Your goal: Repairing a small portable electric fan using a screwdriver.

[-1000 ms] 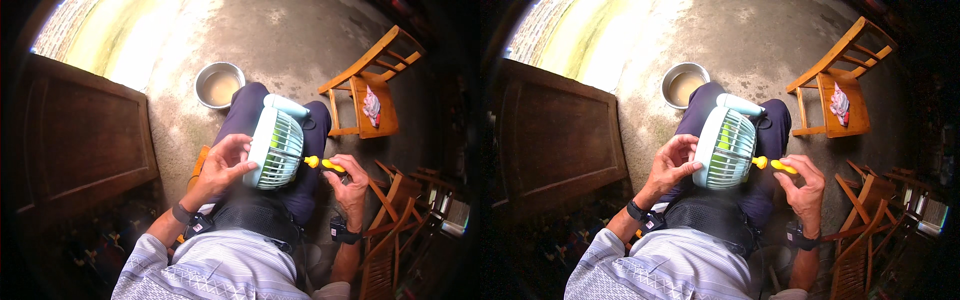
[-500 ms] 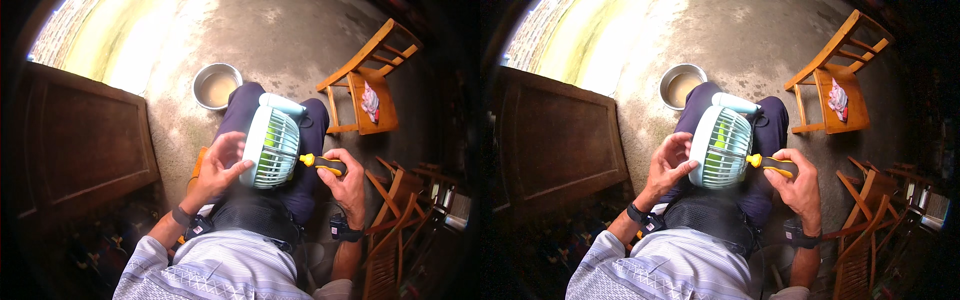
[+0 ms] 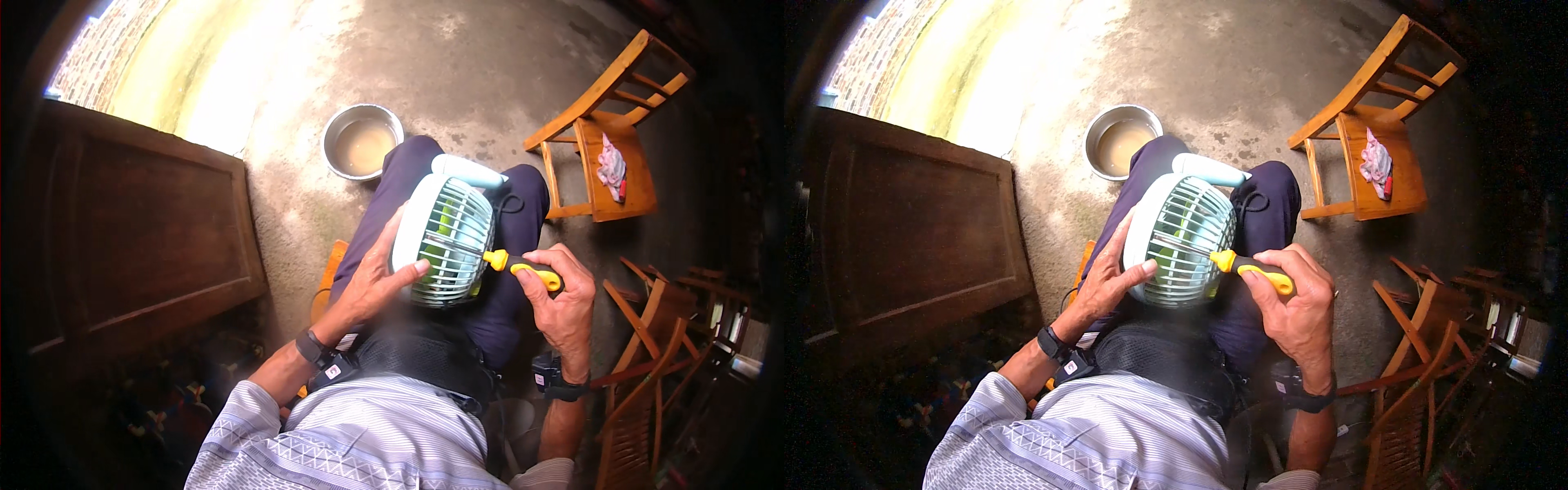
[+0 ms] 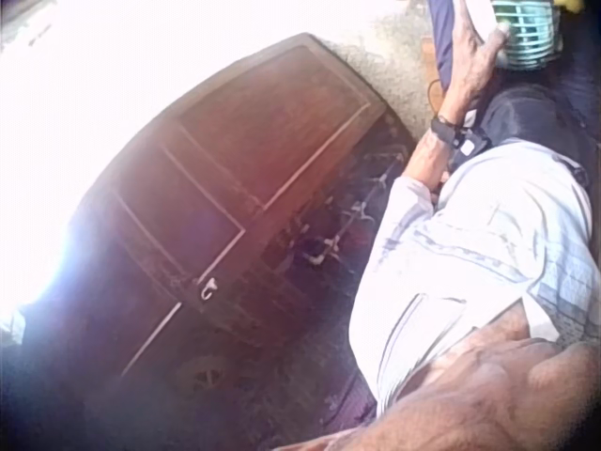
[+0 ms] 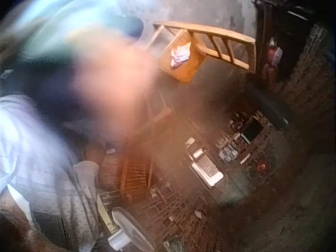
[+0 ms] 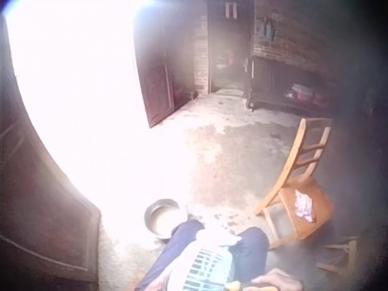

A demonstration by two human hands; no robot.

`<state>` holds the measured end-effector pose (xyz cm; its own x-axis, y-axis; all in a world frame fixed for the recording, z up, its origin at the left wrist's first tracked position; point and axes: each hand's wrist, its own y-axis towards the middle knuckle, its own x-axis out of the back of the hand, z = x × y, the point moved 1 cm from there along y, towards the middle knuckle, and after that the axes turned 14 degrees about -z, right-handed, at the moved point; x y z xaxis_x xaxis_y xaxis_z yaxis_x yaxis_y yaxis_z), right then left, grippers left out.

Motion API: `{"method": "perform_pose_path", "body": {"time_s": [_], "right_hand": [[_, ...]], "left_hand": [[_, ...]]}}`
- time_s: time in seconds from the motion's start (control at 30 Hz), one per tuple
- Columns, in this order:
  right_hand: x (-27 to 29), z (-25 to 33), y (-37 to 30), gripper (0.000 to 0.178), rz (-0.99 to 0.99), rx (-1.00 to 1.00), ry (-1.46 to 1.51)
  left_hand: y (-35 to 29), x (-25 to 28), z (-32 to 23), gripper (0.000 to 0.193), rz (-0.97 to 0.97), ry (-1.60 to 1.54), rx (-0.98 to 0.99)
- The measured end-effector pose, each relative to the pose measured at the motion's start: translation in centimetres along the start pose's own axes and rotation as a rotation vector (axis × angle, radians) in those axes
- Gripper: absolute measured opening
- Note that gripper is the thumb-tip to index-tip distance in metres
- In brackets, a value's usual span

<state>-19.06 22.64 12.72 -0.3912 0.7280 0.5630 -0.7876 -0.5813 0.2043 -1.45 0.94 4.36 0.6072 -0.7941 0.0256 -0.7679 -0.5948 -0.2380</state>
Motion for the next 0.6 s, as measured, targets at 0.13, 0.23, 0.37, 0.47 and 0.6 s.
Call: {"method": "perform_pose_path", "body": {"time_s": [0.13,0.23,0.37,0.47,0.6], "right_hand": [[-0.1,0.6,-0.1,0.014,0.041,-0.020,-0.047],[-0.5,1.0,0.5,0.015,0.097,-0.174,0.002],[-0.7,1.7,1.2,0.019,0.040,-0.009,0.038],[-0.5,1.7,1.9,0.025,0.000,0.242,-0.043],[-0.9,1.1,1.4,0.017,0.068,0.099,-0.024]], "left_hand": [[0.1,0.1,0.1,0.087,0.011,-0.022,0.022],[0.2,0.4,0.5,0.084,0.003,0.019,-0.022],[0.4,0.4,1.2,0.085,-0.010,0.023,-0.046],[0.7,0.7,1.0,0.086,-0.008,0.089,-0.074],[1.0,0.9,1.1,0.087,-0.020,0.070,-0.040]]}}
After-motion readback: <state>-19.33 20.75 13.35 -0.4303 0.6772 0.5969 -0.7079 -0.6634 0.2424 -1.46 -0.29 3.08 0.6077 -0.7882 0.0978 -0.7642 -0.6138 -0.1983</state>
